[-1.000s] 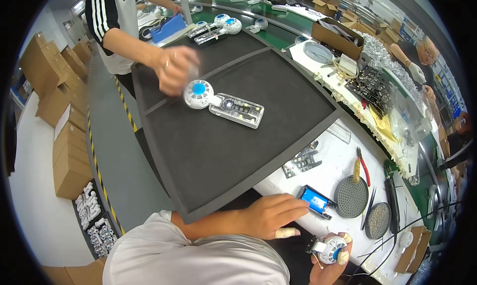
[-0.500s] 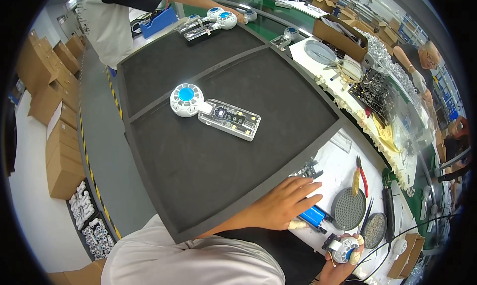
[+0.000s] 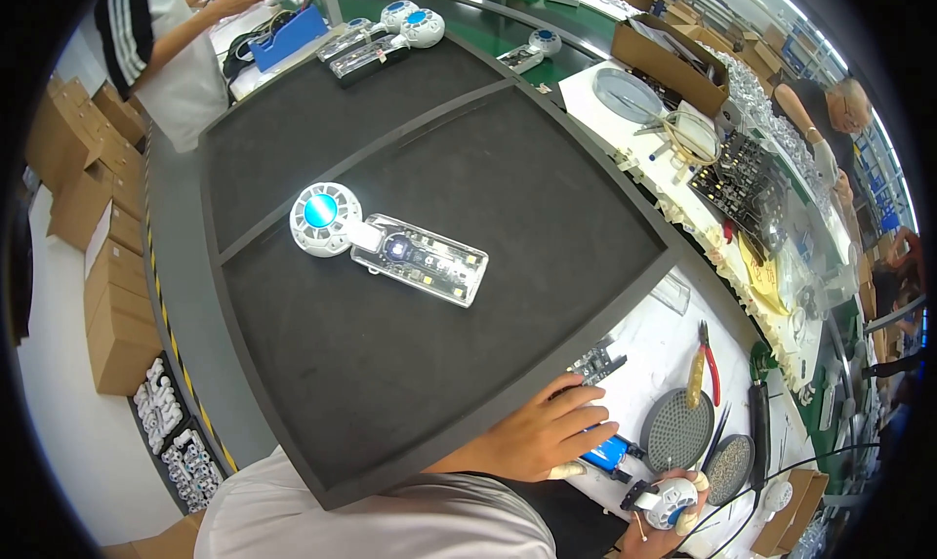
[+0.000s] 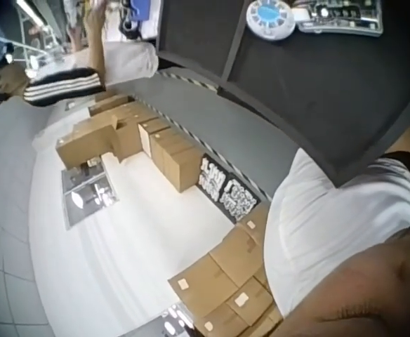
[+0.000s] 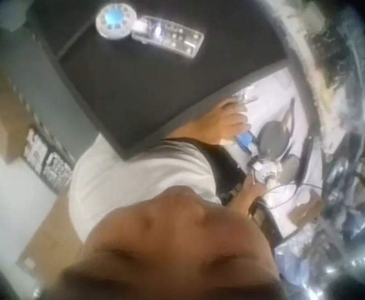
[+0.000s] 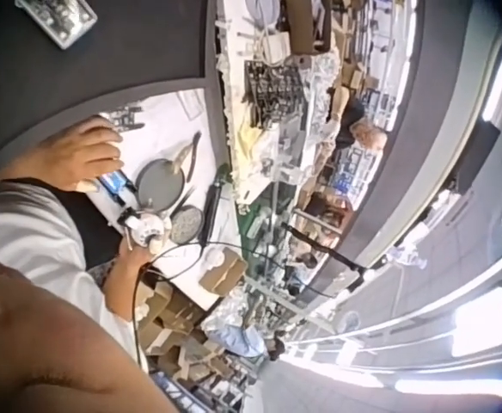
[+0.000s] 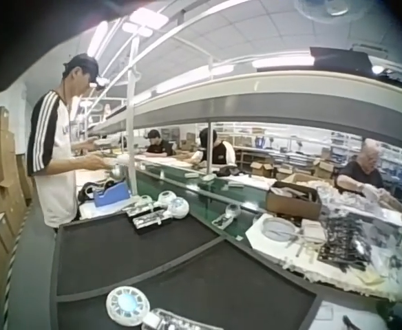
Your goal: Assemble plastic housings for electronic components using a heat gun and hand assembly tools.
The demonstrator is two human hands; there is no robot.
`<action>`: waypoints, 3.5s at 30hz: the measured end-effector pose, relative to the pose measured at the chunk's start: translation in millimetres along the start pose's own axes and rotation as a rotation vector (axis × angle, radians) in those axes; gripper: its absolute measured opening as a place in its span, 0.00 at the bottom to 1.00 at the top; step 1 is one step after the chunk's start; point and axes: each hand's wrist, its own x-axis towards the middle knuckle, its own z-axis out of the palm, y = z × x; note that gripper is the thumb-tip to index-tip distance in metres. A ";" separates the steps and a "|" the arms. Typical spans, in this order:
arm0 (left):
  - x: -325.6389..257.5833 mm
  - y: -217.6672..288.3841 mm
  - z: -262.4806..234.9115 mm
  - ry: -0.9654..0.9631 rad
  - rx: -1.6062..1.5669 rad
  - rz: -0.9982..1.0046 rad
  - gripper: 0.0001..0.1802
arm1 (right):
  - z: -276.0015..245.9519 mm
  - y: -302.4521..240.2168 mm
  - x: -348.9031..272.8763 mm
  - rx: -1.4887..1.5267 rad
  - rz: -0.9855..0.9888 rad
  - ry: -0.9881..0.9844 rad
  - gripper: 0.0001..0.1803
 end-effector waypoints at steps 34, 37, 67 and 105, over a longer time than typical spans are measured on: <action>38.1 86.9 1.2 -0.386 -0.088 0.276 0.16 | -15.4 -60.0 -42.4 0.290 0.153 -0.040 0.25; 37.3 89.9 3.7 -0.381 -0.086 0.297 0.14 | -15.0 -61.8 -51.5 0.202 0.173 -0.031 0.25; 31.3 96.5 10.9 -0.338 -0.177 0.395 0.11 | -16.6 -47.3 -57.3 0.393 0.243 0.027 0.25; -45.4 122.8 44.1 -0.552 -1.173 -0.710 0.23 | -24.5 -38.4 -75.9 -0.126 0.268 -0.166 0.33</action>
